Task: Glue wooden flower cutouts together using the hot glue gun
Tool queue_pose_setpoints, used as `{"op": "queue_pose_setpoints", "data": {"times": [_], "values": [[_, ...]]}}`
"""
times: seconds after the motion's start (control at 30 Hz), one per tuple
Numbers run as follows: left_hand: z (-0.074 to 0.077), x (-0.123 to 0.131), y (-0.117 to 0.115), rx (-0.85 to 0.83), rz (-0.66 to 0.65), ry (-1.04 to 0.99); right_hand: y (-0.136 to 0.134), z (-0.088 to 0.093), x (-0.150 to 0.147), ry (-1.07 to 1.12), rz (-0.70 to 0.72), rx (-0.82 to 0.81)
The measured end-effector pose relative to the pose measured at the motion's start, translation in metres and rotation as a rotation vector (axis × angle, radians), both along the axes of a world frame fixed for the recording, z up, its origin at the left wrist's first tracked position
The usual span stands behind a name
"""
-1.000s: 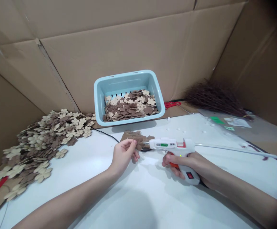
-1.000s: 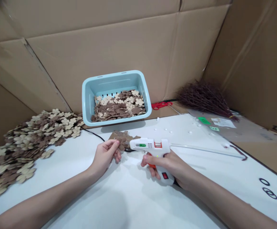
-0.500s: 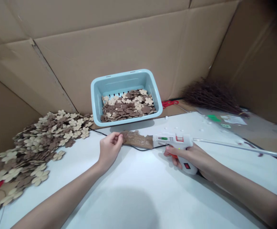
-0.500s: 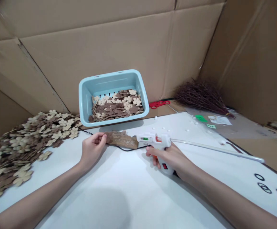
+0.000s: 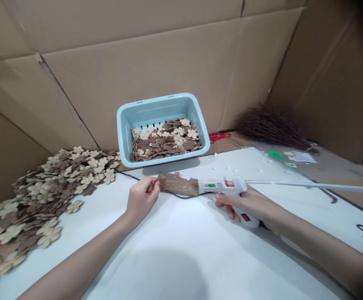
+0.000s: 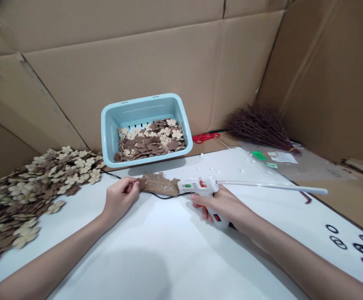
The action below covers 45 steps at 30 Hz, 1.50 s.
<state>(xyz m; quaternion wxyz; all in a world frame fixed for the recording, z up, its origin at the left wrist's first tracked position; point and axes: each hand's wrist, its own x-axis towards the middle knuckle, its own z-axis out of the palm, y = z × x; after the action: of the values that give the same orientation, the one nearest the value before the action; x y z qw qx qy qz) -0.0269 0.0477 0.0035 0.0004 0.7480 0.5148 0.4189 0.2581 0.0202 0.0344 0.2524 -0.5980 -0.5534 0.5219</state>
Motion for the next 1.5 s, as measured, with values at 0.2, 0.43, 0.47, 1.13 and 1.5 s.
{"op": "queue_pose_setpoints", "data": {"times": [0.2,0.43,0.47,1.13,1.5], "values": [[0.0,0.0,0.0,-0.019,-0.009,0.007,0.002,0.007,0.005,-0.085,0.051,0.017],[-0.001,0.0,0.0,-0.025,-0.019,-0.009,0.003,0.011,0.007,-0.153,0.086,0.038],[-0.001,0.0,0.0,-0.025,-0.02,-0.011,0.003,0.011,0.007,-0.157,0.092,0.023],[0.004,0.041,-0.013,-0.687,-0.242,-0.941,-0.014,0.007,-0.007,0.343,0.046,-0.004],[0.007,0.051,-0.025,-0.81,-0.274,-0.982,-0.019,-0.003,-0.016,0.362,0.106,0.014]]}}
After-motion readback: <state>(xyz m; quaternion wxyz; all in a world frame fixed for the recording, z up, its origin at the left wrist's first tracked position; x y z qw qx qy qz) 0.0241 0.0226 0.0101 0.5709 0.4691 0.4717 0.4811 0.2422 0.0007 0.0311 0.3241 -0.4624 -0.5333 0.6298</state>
